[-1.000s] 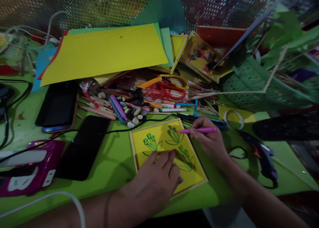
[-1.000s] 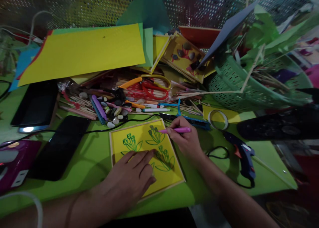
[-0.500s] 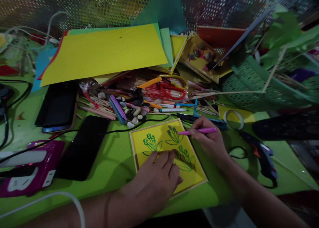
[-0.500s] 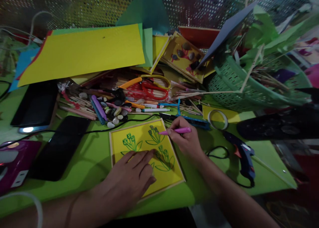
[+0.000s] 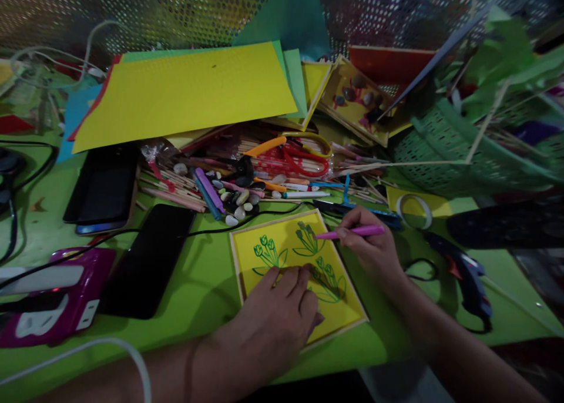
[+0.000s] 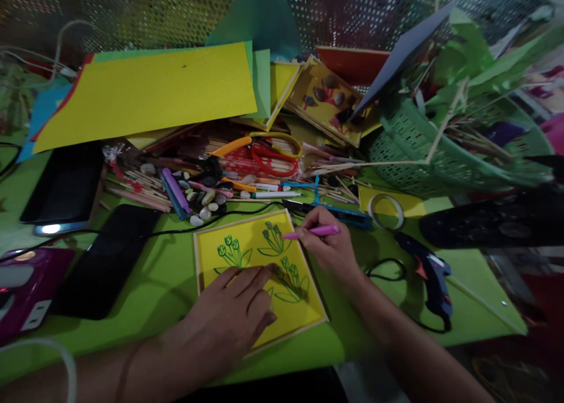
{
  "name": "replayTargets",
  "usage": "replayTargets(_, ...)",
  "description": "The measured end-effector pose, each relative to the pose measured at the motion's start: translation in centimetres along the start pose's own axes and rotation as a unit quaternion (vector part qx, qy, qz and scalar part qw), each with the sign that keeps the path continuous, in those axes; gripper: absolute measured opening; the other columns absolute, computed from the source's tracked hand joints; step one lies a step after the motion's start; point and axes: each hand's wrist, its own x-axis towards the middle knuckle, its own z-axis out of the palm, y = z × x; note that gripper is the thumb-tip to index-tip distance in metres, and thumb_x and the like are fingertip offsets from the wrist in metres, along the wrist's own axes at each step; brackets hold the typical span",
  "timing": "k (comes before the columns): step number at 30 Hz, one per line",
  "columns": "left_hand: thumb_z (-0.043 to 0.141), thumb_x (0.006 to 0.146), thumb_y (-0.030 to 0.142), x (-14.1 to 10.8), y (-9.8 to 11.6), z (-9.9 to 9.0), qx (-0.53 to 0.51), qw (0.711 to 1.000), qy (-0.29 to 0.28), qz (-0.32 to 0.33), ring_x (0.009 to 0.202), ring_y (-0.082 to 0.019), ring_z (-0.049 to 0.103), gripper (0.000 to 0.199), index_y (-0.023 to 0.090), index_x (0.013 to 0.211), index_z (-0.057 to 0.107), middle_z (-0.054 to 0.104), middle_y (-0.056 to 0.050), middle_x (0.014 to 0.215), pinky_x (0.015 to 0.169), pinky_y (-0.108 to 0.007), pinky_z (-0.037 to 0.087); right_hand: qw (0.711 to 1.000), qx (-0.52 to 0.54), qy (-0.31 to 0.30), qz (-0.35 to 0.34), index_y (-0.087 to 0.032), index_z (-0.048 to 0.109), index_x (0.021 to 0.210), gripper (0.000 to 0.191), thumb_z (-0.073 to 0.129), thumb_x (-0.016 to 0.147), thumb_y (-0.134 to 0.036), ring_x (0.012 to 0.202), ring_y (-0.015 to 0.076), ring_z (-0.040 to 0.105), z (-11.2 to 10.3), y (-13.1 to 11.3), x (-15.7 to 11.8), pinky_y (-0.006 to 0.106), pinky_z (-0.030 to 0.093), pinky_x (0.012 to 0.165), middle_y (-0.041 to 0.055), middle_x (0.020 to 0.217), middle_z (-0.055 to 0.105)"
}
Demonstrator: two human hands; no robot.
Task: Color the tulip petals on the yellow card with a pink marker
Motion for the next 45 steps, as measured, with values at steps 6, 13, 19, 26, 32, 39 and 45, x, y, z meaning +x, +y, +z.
replayTargets(6, 0.055, 0.107, 0.036, -0.1, 0.1, 0.0, 0.001, 1.000, 0.000, -0.005, 0.111, -0.025, 0.071, 0.025, 0.017, 0.093, 0.064, 0.078, -0.012, 0.123, 0.094, -0.041, 0.046, 1.000, -0.003, -0.004, -0.008, -0.024, 0.060, 0.072, 0.014, 0.070, 0.081, -0.025, 0.058, 0.0155, 0.047, -0.1, 0.0, 0.0, 0.030, 0.036, 0.056, -0.0034, 0.063, 0.055)
replayTargets(13, 0.056, 0.106, 0.036, -0.1, 0.0, 0.0, -0.002, 1.000, -0.006, -0.002, 0.111, -0.026, 0.072, 0.024, 0.017, 0.093, 0.062, 0.078, -0.013, 0.123, 0.093, -0.041, 0.046, 1.000, -0.007, -0.001, -0.006, -0.023, 0.061, 0.074, 0.014, 0.071, 0.082, -0.026, 0.058, 0.0152, 0.047, -0.1, 0.0, 0.0, 0.030, 0.036, 0.056, -0.0034, 0.063, 0.055)
replayTargets(19, 0.058, 0.106, 0.037, 0.0, 0.0, 0.0, 0.001, 1.000, -0.004, -0.003, 0.111, -0.025, 0.072, 0.025, 0.017, 0.092, 0.063, 0.078, -0.013, 0.122, 0.093, -0.041, 0.046, 1.000, -0.005, 0.000, -0.006, -0.023, 0.061, 0.074, 0.014, 0.071, 0.083, -0.028, 0.058, 0.0156, 0.049, 0.0, 0.2, 0.0, 0.030, 0.037, 0.057, -0.0032, 0.064, 0.057)
replayTargets(26, 0.053, 0.108, 0.035, 0.0, 0.1, 0.0, 0.000, 1.000, 0.008, -0.003, 0.108, -0.025, 0.072, 0.026, 0.017, 0.091, 0.063, 0.079, -0.012, 0.120, 0.093, -0.041, 0.046, 1.000, -0.004, -0.003, -0.012, -0.023, 0.060, 0.073, 0.014, 0.070, 0.083, -0.026, 0.059, 0.0149, 0.048, -0.1, 0.1, 0.0, 0.029, 0.037, 0.056, -0.0037, 0.064, 0.055)
replayTargets(32, 0.051, 0.108, 0.035, -0.1, 0.1, 0.0, -0.002, 1.000, 0.004, -0.004, 0.106, -0.025, 0.073, 0.027, 0.017, 0.092, 0.064, 0.079, -0.012, 0.120, 0.091, -0.041, 0.046, 1.000, 0.023, -0.019, 0.006, -0.023, 0.061, 0.070, 0.015, 0.073, 0.078, -0.026, 0.058, 0.0143, 0.049, 0.0, -0.3, -0.1, 0.027, 0.040, 0.055, -0.0038, 0.063, 0.055)
replayTargets(39, 0.053, 0.107, 0.036, 0.1, 0.1, 0.0, -0.007, 1.000, 0.000, -0.004, 0.107, -0.025, 0.072, 0.026, 0.017, 0.091, 0.064, 0.079, -0.012, 0.116, 0.090, -0.040, 0.046, 0.999, 0.025, -0.021, 0.019, -0.023, 0.060, 0.067, 0.017, 0.073, 0.076, -0.027, 0.055, 0.0139, 0.049, 0.0, -0.8, -0.1, 0.027, 0.039, 0.052, -0.0042, 0.060, 0.053)
replayTargets(45, 0.053, 0.107, 0.035, 0.1, -0.1, -0.3, -0.001, 1.000, 0.001, -0.003, 0.108, -0.025, 0.071, 0.026, 0.017, 0.092, 0.063, 0.079, -0.012, 0.120, 0.093, -0.041, 0.045, 1.000, 0.002, -0.003, 0.001, -0.023, 0.061, 0.069, 0.013, 0.070, 0.078, -0.024, 0.058, 0.0147, 0.048, 0.0, -0.6, 0.0, 0.029, 0.037, 0.055, -0.0035, 0.062, 0.055)
